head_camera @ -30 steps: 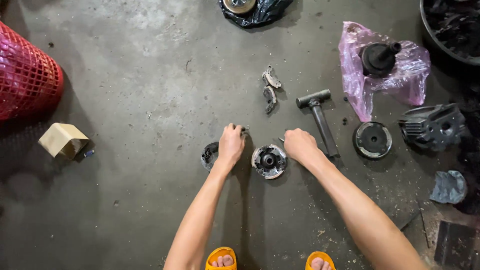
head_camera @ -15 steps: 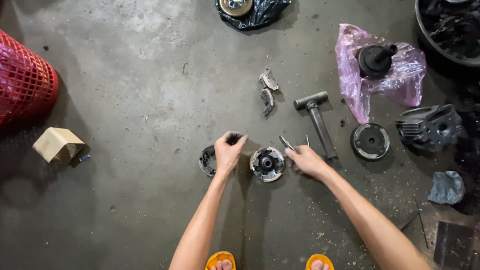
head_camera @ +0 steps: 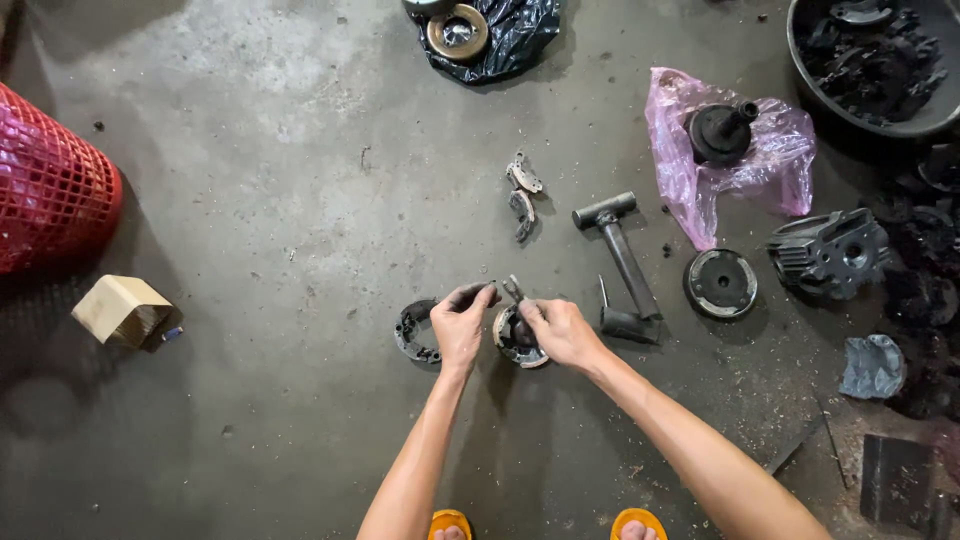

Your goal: Assembling a motorcycle centrifugal clutch assembly on the floor using a hammer and a punch

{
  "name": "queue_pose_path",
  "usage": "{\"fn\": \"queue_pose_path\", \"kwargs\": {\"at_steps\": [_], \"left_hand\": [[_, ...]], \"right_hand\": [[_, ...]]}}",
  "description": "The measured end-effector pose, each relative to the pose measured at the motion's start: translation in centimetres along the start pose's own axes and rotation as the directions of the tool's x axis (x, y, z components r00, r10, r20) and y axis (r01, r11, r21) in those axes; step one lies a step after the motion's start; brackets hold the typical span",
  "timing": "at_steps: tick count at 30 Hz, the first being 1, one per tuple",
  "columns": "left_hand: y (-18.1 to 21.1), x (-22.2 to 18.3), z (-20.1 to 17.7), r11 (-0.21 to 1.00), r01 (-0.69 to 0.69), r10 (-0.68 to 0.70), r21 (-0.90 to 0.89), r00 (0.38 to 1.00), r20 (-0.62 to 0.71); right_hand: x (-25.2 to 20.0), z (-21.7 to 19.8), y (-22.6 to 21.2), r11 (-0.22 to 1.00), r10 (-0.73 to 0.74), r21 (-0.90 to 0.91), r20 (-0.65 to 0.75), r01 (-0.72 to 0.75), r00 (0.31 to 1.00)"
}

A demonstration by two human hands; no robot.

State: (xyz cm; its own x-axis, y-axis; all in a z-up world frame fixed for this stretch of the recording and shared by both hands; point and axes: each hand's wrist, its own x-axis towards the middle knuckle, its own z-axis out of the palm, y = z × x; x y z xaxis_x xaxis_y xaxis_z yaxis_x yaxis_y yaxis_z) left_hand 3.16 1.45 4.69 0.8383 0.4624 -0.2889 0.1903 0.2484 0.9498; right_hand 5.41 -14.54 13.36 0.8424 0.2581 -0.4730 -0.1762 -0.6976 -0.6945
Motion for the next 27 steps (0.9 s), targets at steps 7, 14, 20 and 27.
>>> {"fn": "queue_pose_path", "kwargs": {"at_steps": [7,14,20,27], "left_hand": [[2.6,-0.7,0.5,0.959,-0.267,0.265,0.088,0.963,0.043],[2.8,-1.4,1.3,0.877,-0.452,0.442,0.160,0.892,0.099],[2.3,-1.8,1.7,0.820,-0.540,0.536,0.190,0.841,0.077],[2.5,-1.9,1.6,0.802,-0.557,0.545,0.215,0.830,0.118]], "right_hand": [[-0.3,0.2,-0.7,0.998,-0.057,-0.016,0.021,0.057,0.998],[-0.7,0.6,-0.6,0.991,-0.086,-0.107,-0.045,0.081,0.995],[-1.1,0.9,-0.8,0.991,-0.091,-0.105,-0.135,0.077,0.987],[-1.8,0.2,-1.2,0.989,-0.145,-0.047,-0.158,0.139,0.977]]}}
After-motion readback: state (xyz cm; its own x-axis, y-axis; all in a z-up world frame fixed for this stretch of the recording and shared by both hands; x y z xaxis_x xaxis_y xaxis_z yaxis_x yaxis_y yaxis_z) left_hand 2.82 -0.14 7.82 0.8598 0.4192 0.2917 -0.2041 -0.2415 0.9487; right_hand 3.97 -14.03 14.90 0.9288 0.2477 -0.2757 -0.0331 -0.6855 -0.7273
